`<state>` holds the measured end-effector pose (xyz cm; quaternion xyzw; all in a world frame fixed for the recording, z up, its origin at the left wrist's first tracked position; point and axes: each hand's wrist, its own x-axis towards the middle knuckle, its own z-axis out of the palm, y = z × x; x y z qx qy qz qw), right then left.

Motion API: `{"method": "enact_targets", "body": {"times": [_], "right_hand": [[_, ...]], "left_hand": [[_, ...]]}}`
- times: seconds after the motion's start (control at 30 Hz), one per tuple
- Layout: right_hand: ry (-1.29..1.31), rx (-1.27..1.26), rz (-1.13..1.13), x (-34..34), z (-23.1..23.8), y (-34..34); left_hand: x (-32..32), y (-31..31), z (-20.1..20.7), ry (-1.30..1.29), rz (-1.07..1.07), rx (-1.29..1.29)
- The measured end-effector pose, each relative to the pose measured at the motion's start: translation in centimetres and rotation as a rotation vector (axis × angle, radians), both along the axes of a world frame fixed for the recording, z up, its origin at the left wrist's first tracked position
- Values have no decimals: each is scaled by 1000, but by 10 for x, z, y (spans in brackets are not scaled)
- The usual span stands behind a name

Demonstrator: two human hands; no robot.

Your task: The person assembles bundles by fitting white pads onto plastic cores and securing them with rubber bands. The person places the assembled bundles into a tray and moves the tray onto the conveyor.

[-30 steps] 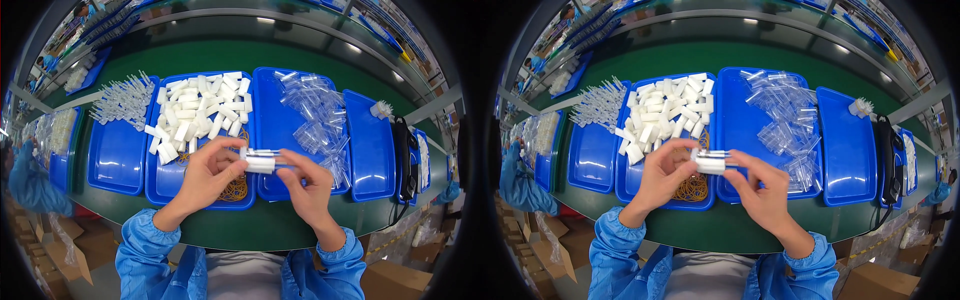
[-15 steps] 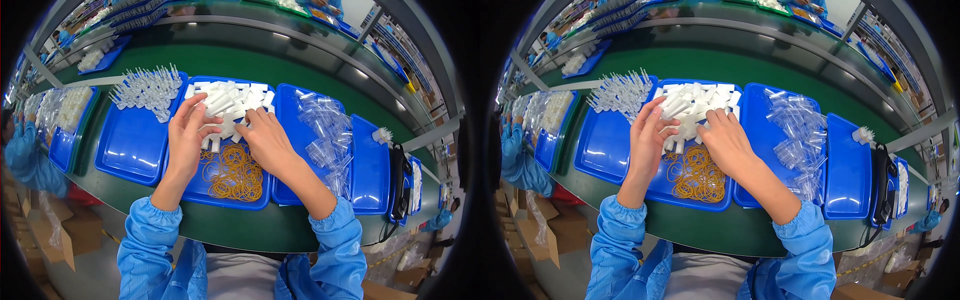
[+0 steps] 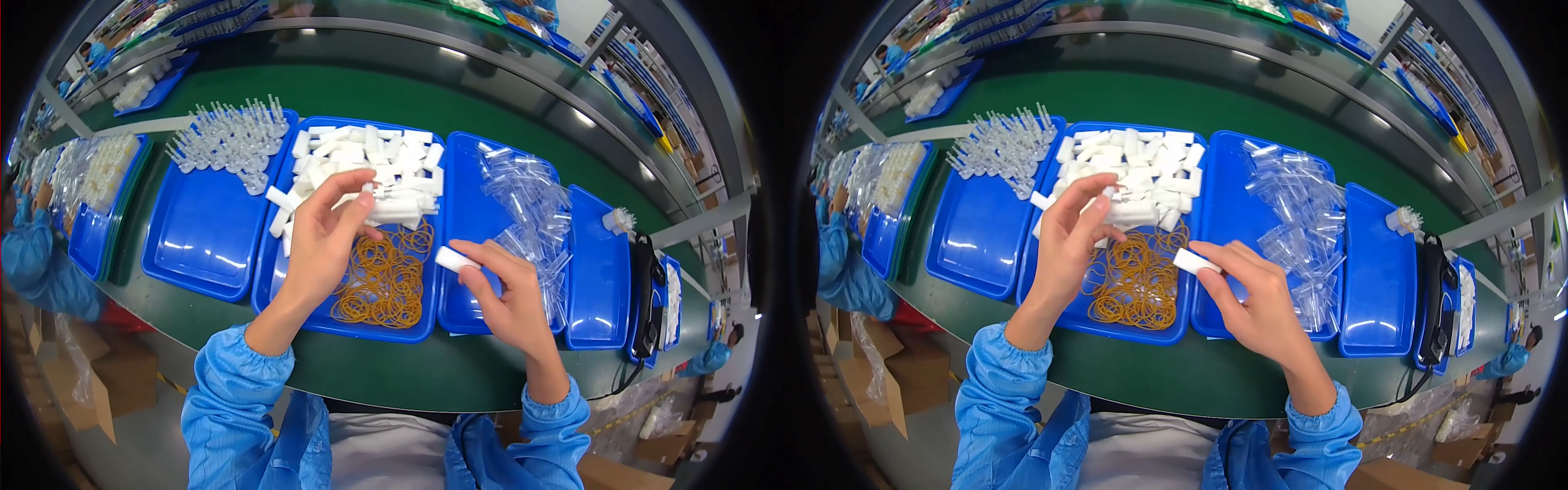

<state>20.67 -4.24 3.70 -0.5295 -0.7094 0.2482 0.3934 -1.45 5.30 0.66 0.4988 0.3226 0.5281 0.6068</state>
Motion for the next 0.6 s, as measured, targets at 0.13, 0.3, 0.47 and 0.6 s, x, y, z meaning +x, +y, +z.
{"method": "enact_targets", "body": {"times": [0.13,0.3,0.47,0.6], "right_hand": [[319,-177,-198,19,-19,-29],[585,-141,-223,33,-34,-35],[730,-174,-130,39,-29,-34],[749,-197,-156,44,-32,-34]], "left_hand": [[11,-14,-3,102,-202,-7],[22,-26,-13,120,-334,-27],[22,-27,-15,174,-333,-5],[18,-27,-11,206,-338,-60]]}}
